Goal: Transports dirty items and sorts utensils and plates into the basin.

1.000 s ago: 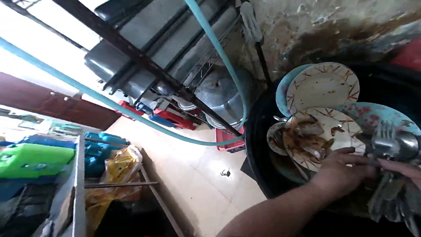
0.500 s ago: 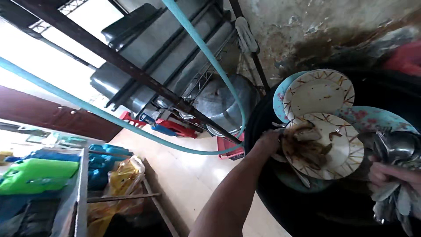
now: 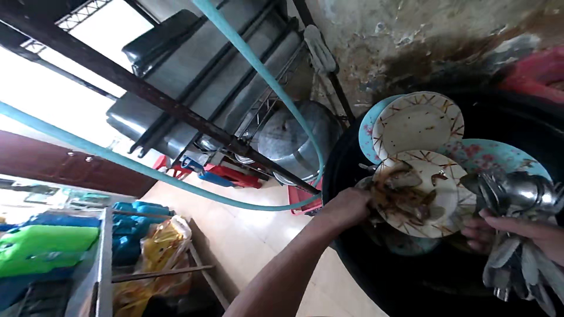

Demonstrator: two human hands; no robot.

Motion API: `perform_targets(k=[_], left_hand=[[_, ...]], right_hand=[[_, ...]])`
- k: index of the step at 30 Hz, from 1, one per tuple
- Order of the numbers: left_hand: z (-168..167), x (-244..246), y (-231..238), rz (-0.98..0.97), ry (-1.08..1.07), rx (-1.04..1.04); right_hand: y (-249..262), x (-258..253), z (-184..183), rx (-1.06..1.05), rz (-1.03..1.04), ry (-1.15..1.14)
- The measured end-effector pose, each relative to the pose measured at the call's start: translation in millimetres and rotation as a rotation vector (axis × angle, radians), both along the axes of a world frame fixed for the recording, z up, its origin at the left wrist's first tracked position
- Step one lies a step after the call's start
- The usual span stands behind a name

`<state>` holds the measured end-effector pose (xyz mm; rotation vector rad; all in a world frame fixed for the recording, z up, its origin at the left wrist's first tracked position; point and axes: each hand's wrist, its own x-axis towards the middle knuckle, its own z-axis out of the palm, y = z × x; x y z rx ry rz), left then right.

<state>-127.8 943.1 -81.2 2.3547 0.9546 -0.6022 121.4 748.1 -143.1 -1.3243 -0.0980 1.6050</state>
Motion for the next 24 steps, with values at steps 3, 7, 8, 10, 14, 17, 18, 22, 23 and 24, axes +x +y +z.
perform_targets(k=[3, 7, 8, 10, 14, 17, 18, 22, 23, 24], left_hand=[[28, 32, -28, -0.183, -0.149, 0.096], [41, 96, -53, -0.336, -0.295, 0.051], [42, 107, -54, -0.327, -0.340, 0.012], [38, 126, -47, -0.287, -0.382, -0.062], [32, 130, -27, -0.106, -0.415, -0.264], [23, 109, -6, 0.097, -0.479, -0.428], [17, 102, 4, 0.181, -0.493, -0.417], [-22, 72, 38, 0.453, -0.302, -0.082], [-37, 66, 42, 0.484, -0.236, -0.034], [-50, 60, 43, 0.504, -0.190, -0.009]], right_hand=[[0, 3, -14, 0.062, 0.094, 0.017], [-1, 4, -21, 0.141, 0.143, -0.056], [-3, 4, -18, 0.141, 0.157, -0.089], [-5, 6, -11, 0.147, 0.165, -0.062], [-4, 2, -8, 0.125, 0.138, -0.104], [-6, 3, -14, 0.119, 0.100, -0.177], [-7, 3, -15, 0.125, 0.053, -0.189], [-6, -2, -13, 0.138, -0.173, -0.192], [-6, -4, -11, 0.135, -0.209, -0.194], [-5, -5, -9, 0.128, -0.238, -0.196]])
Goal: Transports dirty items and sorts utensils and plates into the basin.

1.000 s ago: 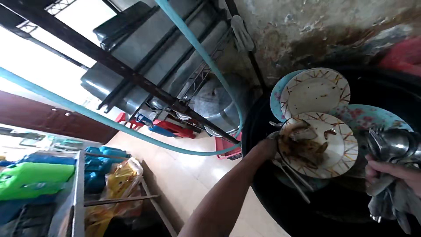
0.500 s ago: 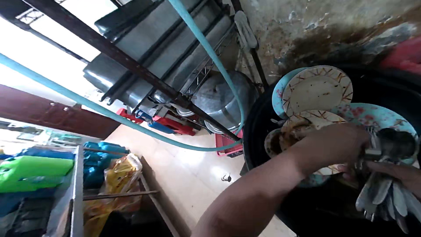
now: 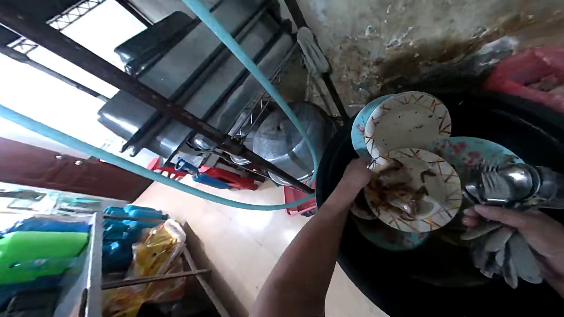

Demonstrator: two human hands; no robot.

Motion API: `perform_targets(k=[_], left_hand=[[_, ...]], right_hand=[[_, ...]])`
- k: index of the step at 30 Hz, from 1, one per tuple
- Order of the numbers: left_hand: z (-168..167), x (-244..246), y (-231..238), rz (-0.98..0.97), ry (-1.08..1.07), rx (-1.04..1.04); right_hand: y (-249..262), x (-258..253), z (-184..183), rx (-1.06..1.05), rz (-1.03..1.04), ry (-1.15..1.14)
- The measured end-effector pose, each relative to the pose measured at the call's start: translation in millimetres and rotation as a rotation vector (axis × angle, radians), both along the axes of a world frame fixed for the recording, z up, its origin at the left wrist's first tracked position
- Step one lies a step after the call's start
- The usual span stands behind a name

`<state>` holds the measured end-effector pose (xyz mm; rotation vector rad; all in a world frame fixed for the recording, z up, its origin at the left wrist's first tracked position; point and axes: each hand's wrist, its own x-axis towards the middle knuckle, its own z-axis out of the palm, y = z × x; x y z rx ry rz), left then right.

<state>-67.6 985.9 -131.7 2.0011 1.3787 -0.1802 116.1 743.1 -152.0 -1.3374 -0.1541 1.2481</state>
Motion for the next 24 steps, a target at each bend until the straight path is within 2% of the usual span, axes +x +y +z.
perform_targets(k=[4, 8, 14, 20, 24], left_hand=[[-26, -12, -10, 0.100, -0.033, -0.075], [-40, -13, -14, 0.362, -0.211, -0.145], [-49, -11, -17, 0.365, -0.146, -0.124], [-38, -6, -25, 0.431, -0.376, -0.216], [-34, 2, -35, 0.502, -0.528, -0.415]], right_hand=[[2, 1, -7, -0.046, -0.013, -0.031], [4, 2, -12, -0.080, -0.035, -0.052], [5, 3, -15, -0.083, -0.091, -0.080], [5, 2, -14, -0.088, -0.093, -0.127], [4, 3, -15, -0.027, -0.135, -0.107]])
